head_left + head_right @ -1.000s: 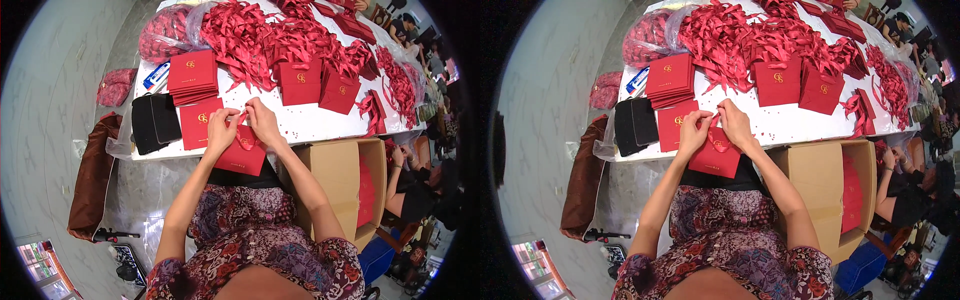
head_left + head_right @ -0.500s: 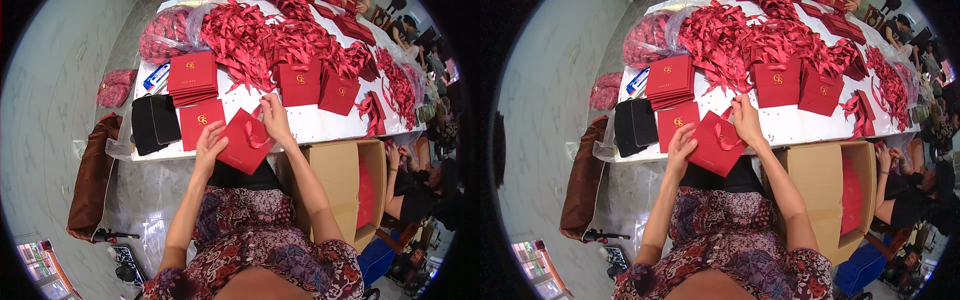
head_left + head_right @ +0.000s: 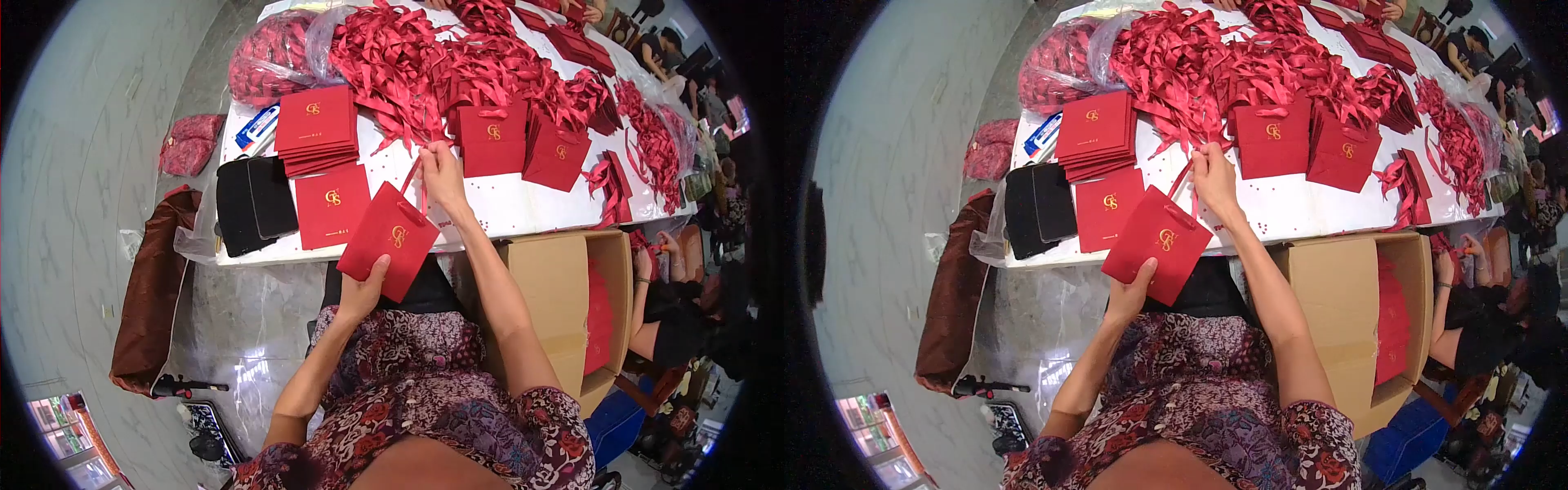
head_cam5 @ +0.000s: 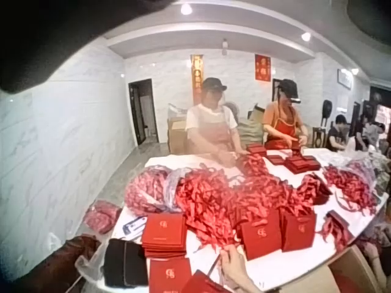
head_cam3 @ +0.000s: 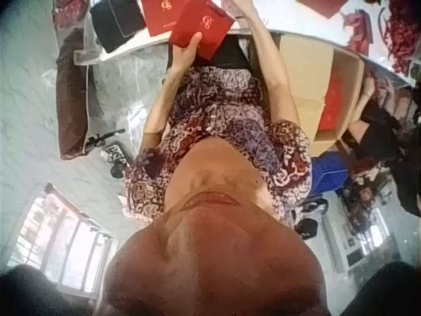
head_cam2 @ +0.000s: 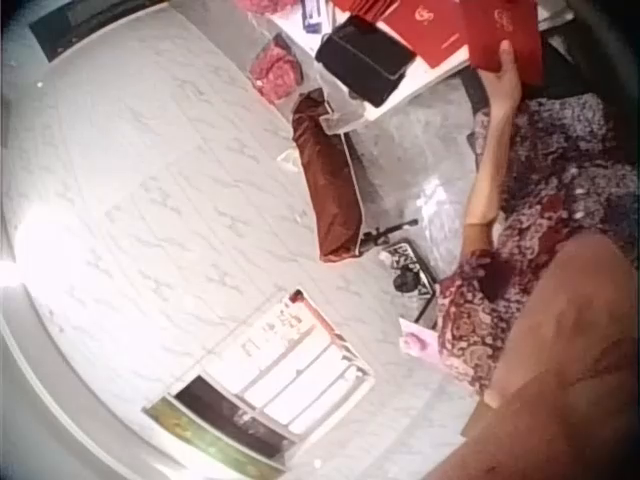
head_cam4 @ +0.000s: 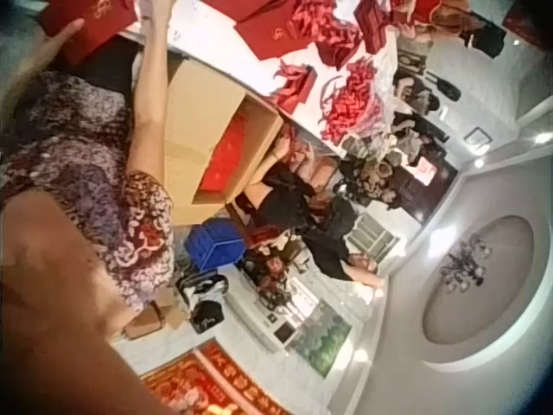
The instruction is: Tying red ribbons into bows on red gift bags and organizing the finished bags.
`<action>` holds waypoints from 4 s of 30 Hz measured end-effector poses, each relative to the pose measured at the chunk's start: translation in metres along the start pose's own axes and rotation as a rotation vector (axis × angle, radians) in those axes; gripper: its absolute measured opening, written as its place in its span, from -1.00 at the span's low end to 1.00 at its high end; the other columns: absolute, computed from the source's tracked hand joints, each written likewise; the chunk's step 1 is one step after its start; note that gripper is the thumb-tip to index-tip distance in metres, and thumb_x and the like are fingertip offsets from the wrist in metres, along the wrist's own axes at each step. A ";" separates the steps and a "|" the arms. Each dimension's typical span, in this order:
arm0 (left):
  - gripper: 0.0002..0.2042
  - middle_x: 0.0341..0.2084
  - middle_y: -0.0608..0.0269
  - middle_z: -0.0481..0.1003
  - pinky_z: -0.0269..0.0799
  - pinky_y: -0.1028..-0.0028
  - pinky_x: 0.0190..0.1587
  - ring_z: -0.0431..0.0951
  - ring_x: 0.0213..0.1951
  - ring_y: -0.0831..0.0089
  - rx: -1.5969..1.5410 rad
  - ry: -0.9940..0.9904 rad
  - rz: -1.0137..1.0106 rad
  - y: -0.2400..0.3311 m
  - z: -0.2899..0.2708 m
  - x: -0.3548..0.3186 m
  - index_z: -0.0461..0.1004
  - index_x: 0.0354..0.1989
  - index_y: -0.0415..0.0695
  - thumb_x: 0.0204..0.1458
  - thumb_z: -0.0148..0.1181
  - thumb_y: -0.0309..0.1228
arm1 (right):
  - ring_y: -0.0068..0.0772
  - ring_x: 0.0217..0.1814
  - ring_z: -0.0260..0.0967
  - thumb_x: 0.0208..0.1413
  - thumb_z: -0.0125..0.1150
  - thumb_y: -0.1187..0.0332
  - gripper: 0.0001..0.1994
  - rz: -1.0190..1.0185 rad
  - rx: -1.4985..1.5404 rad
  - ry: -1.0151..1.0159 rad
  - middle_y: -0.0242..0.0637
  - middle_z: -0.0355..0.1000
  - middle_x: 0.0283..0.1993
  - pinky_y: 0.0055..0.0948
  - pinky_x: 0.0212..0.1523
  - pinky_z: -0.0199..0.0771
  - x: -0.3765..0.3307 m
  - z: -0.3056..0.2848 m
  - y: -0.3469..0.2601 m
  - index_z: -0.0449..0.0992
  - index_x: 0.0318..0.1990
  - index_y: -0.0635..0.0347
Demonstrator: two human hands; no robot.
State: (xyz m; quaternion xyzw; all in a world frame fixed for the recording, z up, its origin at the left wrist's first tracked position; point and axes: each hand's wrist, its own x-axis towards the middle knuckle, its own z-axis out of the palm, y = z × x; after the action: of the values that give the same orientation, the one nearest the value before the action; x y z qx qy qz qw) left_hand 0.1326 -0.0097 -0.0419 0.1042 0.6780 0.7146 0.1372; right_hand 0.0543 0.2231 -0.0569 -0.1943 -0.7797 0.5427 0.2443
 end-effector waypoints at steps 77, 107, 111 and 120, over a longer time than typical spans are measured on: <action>-0.73 -0.39 0.12 0.53 0.14 0.20 -0.02 0.40 -0.18 0.15 1.121 -0.168 0.576 0.020 0.010 0.118 0.43 -0.24 -0.16 -0.17 0.29 -0.56 | -0.15 -0.41 0.48 -0.04 0.28 0.47 -0.88 -0.125 -0.205 -0.105 -0.12 0.48 -0.44 -0.25 -0.36 0.45 -0.064 0.015 -0.021 0.46 -0.37 0.29; -0.76 -0.48 0.28 0.60 0.27 0.33 -0.14 0.59 -0.35 0.40 0.924 -0.152 0.434 0.015 -0.005 0.088 0.58 -0.32 -0.09 -0.12 0.43 -0.28 | -0.21 -0.32 0.48 0.04 0.33 0.35 -0.77 -0.232 -0.084 -0.359 -0.17 0.46 -0.31 -0.32 -0.26 0.48 -0.097 -0.047 -0.032 0.47 -0.23 0.28; -0.77 -0.48 0.35 0.60 0.18 0.31 -0.07 0.58 -0.32 0.42 0.773 -0.118 0.247 0.014 -0.013 0.089 0.59 -0.34 -0.04 -0.15 0.45 -0.25 | -0.24 -0.34 0.48 0.10 0.29 0.30 -0.77 -0.209 -0.422 -0.505 -0.15 0.49 -0.34 -0.33 -0.29 0.45 -0.100 -0.065 -0.037 0.48 -0.23 0.28; -0.84 -0.50 0.36 0.59 0.14 0.31 -0.10 0.54 -0.34 0.38 0.824 -0.193 0.350 0.022 0.006 0.075 0.60 -0.41 -0.04 -0.16 0.43 -0.32 | -0.31 -0.30 0.43 0.16 0.20 0.35 -0.85 -0.378 -0.143 -0.410 -0.19 0.45 -0.34 -0.41 -0.25 0.42 -0.068 -0.048 -0.032 0.58 -0.21 0.23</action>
State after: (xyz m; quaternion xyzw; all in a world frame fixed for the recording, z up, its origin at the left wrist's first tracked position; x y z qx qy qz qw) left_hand 0.0630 0.0200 -0.0220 0.3289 0.8621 0.3847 0.0241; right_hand 0.1358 0.2100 -0.0245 0.0515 -0.8716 0.4591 0.1640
